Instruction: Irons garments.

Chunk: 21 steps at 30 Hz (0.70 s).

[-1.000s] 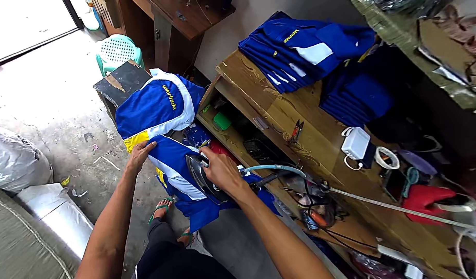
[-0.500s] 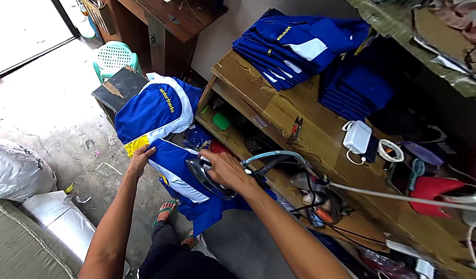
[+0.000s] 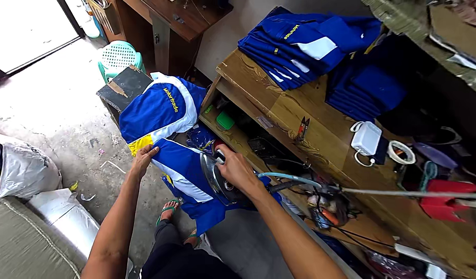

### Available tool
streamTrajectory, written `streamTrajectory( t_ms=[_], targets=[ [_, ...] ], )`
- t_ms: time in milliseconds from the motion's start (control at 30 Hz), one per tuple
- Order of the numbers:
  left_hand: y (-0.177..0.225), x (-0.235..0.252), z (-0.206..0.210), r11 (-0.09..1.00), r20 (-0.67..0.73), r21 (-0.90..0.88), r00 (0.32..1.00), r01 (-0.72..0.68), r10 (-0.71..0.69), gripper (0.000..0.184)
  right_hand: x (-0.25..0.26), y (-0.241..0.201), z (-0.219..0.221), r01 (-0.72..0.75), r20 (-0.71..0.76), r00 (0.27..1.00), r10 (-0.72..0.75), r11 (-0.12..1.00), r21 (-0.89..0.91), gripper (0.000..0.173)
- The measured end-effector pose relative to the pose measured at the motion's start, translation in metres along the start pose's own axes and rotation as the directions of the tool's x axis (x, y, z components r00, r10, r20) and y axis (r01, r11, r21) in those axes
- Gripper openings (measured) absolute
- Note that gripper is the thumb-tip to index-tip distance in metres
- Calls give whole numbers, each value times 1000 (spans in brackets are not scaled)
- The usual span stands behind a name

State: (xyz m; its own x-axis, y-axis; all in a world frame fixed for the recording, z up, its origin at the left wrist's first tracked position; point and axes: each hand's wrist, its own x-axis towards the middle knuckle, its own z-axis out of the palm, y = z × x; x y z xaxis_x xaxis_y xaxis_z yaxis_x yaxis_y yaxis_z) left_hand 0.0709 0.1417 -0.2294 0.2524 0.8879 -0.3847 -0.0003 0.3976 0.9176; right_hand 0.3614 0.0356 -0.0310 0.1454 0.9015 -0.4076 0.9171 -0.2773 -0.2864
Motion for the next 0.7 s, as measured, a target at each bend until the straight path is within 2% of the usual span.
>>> streamTrajectory(
  t_ms=[100,233,467,600,700],
  targets=[
    [0,1,0,1000,12,4,1000,6,-6,20,5,4,0,54,16,998,-54,999,0,40],
    [3,2,-1,1000,5,10,1000,6,-6,20,7,-15,-3,132,89,988,-127,990,-56,41],
    [6,1,-2,999,-12,40,999,34,-33,20,29,-9,-1,118,-50,992,-118,993,-6,37],
    [3,1,2,998,-38,44,998,54,-53,20,-13,-9,8,191,96,978,-186,981,-45,43],
    [4,1,4,997,-54,45,997,58,-56,20,-60,4,24,241,135,963,-234,970,-43,44]
  ],
)
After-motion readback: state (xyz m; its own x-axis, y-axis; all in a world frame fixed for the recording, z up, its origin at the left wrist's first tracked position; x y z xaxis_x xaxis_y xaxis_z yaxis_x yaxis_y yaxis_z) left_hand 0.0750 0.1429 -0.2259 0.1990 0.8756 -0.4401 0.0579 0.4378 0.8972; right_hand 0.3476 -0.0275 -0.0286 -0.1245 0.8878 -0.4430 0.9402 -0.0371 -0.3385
